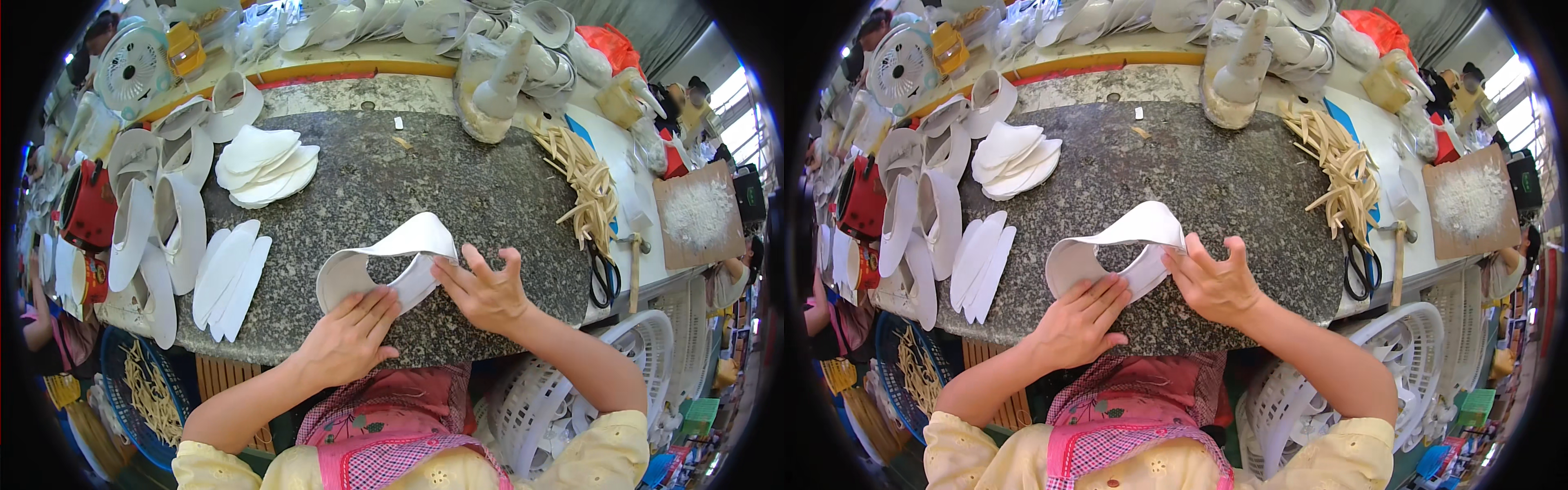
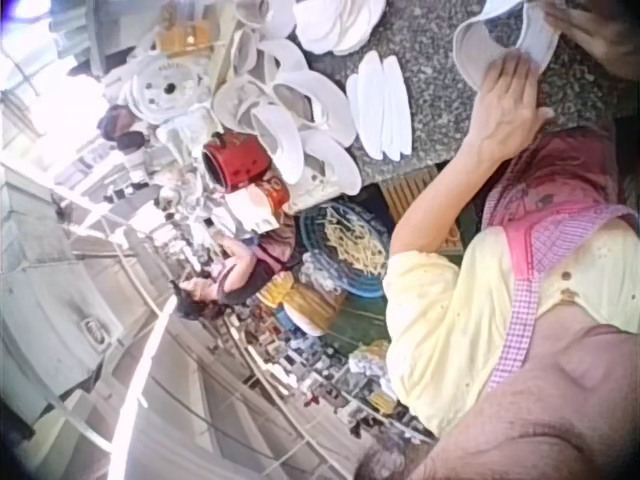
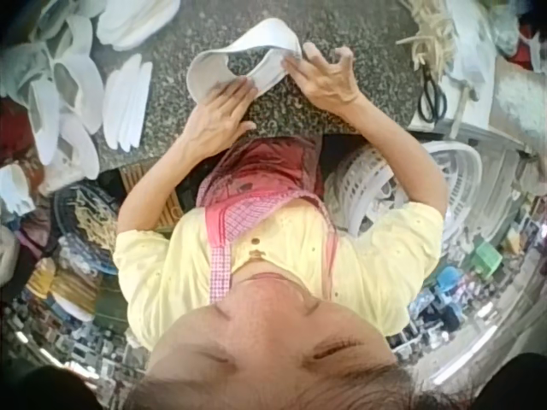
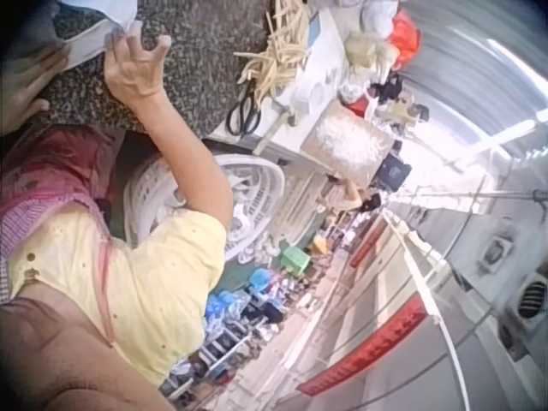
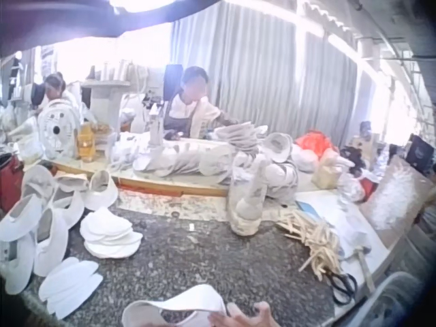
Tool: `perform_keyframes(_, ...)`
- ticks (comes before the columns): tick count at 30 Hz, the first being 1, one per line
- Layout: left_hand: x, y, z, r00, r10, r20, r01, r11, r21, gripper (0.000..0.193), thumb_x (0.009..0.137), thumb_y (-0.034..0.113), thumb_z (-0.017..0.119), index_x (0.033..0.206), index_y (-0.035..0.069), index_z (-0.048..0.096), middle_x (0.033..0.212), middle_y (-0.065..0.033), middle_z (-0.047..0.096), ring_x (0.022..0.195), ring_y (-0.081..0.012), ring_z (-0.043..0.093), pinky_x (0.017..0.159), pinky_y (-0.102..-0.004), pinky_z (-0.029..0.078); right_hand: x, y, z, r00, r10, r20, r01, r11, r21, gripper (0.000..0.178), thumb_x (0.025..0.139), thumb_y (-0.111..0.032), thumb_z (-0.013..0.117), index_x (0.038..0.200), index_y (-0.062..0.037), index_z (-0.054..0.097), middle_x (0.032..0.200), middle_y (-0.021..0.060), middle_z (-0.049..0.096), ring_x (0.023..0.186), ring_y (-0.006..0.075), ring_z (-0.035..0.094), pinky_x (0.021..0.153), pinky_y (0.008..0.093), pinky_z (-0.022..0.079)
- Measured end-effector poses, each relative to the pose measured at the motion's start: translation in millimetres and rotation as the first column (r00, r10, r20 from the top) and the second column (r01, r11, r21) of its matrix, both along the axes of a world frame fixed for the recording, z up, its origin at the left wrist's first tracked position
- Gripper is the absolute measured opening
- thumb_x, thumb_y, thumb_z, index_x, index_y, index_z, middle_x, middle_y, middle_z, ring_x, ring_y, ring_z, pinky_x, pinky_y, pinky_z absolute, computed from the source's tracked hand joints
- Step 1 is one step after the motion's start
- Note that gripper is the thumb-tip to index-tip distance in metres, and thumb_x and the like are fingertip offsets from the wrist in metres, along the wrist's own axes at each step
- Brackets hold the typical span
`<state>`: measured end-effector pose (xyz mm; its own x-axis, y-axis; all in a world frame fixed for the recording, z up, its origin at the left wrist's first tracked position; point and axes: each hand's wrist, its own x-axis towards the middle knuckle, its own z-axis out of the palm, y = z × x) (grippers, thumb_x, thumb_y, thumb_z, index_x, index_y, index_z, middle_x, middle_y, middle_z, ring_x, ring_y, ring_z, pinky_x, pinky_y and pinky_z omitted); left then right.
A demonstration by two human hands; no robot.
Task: The person assembles fabric shoe parts by folding the uppers, inserting inner lining pieces by hand, and smoothing and shaping the edges.
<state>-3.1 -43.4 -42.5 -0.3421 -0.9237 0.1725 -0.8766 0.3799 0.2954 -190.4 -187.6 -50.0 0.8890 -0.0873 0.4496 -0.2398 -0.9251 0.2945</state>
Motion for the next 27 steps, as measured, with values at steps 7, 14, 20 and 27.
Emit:
perform_keyframes(7, 19, -6, -7, 0.995, -0.077, -0.068, 0.08, 0.996, 0.03, 0.047, 0.076, 0.029, 0.057, 0.114, 0.003, 0.048, 0.12, -0.009, 0.047, 0.115, -0.0203, 0.041, 0.09, -0.0386, 0.034, 10, 19, -2, 0.995, -0.093, -0.023, 0.094, 0.994, 0.059, 0.031, 0.065, -0.014, 0.052, 0.095, -0.0083, 0.06, 0.107, -0.0015, 0.054, 0.103, 0.0182, 0.041, 0.077, 0.045, 0.024)
perform_keyframes(14, 15, 21, -7, 0.987, -0.05, -0.151, 0.06, 0.996, 0.066, 0.043, 0.074, 0.025, 0.059, 0.109, 0.002, 0.051, 0.118, -0.0123, 0.048, 0.113, -0.0233, 0.043, 0.089, -0.0391, 0.034, 18, -3, 6, 0.993, 0.104, 0.052, -0.103, 0.994, -0.025, 0.021, 0.071, -0.019, 0.05, 0.088, -0.0151, 0.061, 0.089, -0.0063, 0.053, 0.1, 0.015, 0.043, 0.084, 0.0463, 0.025)
perform_keyframes(20, -6, 9, 11, 0.951, 0.173, -0.258, -0.219, 0.962, -0.164, 0.048, 0.065, 0.029, 0.067, 0.103, 0.002, 0.054, 0.103, -0.0115, 0.055, 0.094, -0.0227, 0.051, 0.08, -0.0366, 0.038, 28, 2, 15, 0.939, 0.293, 0.178, -0.321, 0.935, 0.149, 0.007, 0.066, -0.019, 0.057, 0.07, -0.0149, 0.053, 0.071, -0.0032, 0.046, 0.094, 0.014, 0.045, 0.086, 0.0427, 0.027)
perform_keyframes(27, 0, -18, 44, 0.921, 0.214, -0.327, -0.309, 0.911, -0.273, 0.021, 0.059, 0.016, 0.072, 0.071, 0.006, 0.059, 0.058, -0.0043, 0.052, 0.057, -0.0174, 0.053, 0.052, -0.0296, 0.039, 25, 3, 52, 0.946, 0.203, 0.252, -0.323, 0.663, 0.675, 0.015, 0.065, -0.017, 0.065, 0.071, -0.0094, 0.053, 0.067, 0.0001, 0.049, 0.076, 0.0185, 0.049, 0.081, 0.0368, 0.035)
